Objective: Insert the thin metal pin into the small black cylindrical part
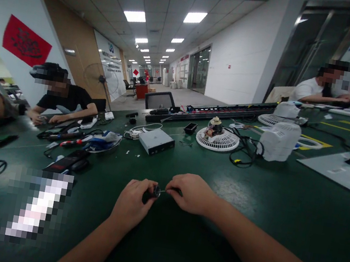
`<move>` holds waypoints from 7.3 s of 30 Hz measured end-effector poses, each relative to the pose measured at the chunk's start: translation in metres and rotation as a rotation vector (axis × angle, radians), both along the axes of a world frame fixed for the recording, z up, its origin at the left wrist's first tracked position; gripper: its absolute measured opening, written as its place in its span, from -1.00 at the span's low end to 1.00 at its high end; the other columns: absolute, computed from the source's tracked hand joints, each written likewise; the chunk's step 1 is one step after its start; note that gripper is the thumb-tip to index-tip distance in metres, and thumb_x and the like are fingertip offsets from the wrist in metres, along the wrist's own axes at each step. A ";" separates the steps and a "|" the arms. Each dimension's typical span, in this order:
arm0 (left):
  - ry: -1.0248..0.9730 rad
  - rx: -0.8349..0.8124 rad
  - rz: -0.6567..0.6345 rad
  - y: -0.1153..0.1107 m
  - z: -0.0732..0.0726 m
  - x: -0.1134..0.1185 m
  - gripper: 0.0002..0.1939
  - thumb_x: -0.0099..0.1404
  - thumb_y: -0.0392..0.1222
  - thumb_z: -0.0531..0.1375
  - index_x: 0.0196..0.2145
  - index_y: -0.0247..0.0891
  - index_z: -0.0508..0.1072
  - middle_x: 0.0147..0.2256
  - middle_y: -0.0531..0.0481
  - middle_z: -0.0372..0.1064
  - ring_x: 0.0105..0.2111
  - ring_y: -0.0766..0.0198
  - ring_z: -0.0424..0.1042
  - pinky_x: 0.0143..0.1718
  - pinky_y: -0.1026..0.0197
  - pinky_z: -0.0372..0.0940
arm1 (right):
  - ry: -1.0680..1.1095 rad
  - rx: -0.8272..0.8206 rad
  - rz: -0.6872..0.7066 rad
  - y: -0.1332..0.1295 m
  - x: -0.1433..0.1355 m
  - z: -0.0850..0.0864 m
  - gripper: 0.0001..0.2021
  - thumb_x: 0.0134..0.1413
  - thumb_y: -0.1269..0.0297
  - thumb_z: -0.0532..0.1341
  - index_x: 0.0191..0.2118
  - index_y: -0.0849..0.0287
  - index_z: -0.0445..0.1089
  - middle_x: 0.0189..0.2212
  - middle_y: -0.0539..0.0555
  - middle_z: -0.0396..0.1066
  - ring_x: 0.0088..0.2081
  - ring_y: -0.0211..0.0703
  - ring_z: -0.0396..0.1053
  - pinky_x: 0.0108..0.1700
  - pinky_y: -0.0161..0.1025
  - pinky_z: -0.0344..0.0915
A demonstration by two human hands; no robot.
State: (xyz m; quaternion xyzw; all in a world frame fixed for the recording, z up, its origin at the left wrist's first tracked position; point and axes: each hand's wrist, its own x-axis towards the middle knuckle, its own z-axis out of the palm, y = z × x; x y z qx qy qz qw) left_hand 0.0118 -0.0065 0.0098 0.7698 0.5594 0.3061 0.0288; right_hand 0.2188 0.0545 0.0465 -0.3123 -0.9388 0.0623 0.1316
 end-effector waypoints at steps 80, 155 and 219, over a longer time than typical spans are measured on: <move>-0.132 0.158 -0.016 -0.002 0.001 0.002 -0.63 0.24 -0.23 0.25 0.00 -0.16 0.32 -0.13 -0.02 0.48 -0.28 0.21 0.54 -0.21 0.12 0.48 | 0.750 -0.194 0.095 -0.008 -0.018 -0.014 -0.84 0.07 0.41 0.26 -0.21 0.14 0.53 -0.26 0.06 0.48 -0.29 -0.23 0.43 -0.24 -0.28 0.36; 0.016 0.091 -0.014 0.003 -0.004 -0.002 -0.59 0.13 -0.38 0.28 -0.07 -0.12 0.37 -0.19 0.02 0.49 -0.21 0.14 0.49 -0.17 0.06 0.40 | -0.035 0.042 0.023 -0.003 0.006 0.011 -0.79 0.11 0.30 0.13 -0.31 0.08 0.55 -0.41 0.06 0.51 -0.35 -0.11 0.42 -0.33 -0.23 0.18; 0.149 0.077 -0.102 0.000 0.000 0.000 -0.52 0.23 -0.34 0.23 0.09 -0.11 0.31 -0.04 -0.02 0.45 -0.06 0.15 0.46 -0.03 0.07 0.39 | -0.108 -0.023 -0.253 0.009 0.014 0.010 -0.72 0.07 0.08 0.15 -0.46 0.11 0.50 -0.52 0.08 0.46 -0.46 -0.12 0.37 -0.47 -0.27 0.02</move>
